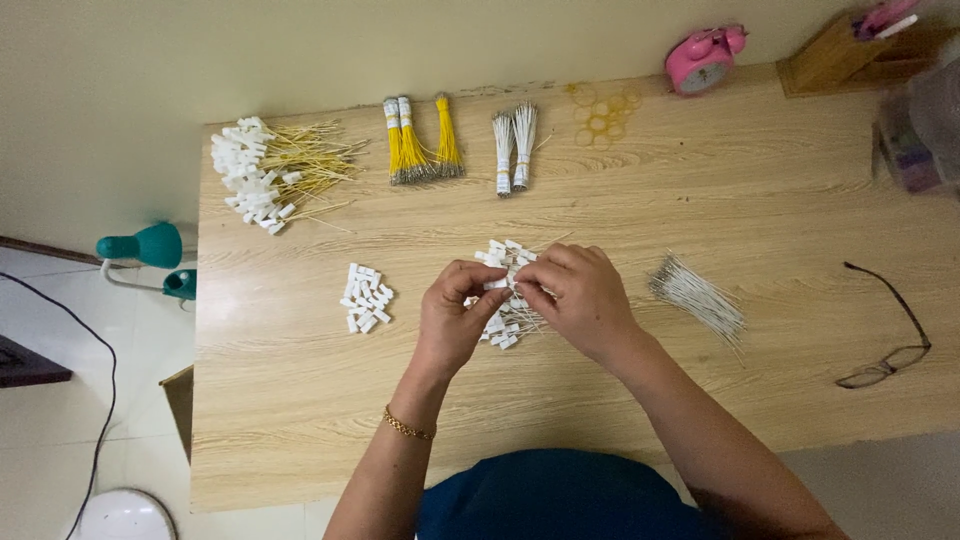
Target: Manually assembling electrical connectors by inserting wire leads into plastic housings.
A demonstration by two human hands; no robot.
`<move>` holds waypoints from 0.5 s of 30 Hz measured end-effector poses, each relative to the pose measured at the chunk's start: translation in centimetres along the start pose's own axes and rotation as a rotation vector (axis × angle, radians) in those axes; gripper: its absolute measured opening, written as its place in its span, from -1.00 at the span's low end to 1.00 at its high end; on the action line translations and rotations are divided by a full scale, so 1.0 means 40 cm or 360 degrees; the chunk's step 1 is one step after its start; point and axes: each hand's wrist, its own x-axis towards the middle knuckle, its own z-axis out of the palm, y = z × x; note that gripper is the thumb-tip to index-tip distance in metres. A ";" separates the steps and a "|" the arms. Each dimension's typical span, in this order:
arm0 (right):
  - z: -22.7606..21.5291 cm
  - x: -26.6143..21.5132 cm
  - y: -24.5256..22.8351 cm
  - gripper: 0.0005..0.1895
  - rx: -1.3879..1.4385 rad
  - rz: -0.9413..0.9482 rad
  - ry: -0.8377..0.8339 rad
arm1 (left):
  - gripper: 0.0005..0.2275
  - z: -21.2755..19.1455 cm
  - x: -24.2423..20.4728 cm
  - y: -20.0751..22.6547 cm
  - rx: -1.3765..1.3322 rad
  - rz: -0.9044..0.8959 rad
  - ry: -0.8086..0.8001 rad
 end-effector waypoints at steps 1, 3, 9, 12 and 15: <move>0.002 -0.002 0.004 -0.88 0.0000 0.0000 0.0000 | -0.81 0.000 0.001 -0.004 0.0000 0.0000 0.0000; 0.006 -0.005 0.013 -0.86 0.0243 0.0138 -0.0126 | -0.82 -0.001 0.005 -0.013 0.0024 -0.0018 0.0012; 0.013 -0.014 0.014 -0.85 0.0511 0.0400 -0.0226 | -0.81 0.000 -0.001 -0.007 0.0027 0.0018 0.0013; 0.012 -0.005 0.008 -0.86 0.0339 0.0464 -0.0307 | -0.80 0.002 0.002 0.009 0.0148 0.0016 0.0012; 0.022 -0.010 0.014 -0.86 0.0061 0.0262 -0.0283 | -0.80 0.003 0.007 0.035 0.0314 0.0013 0.0031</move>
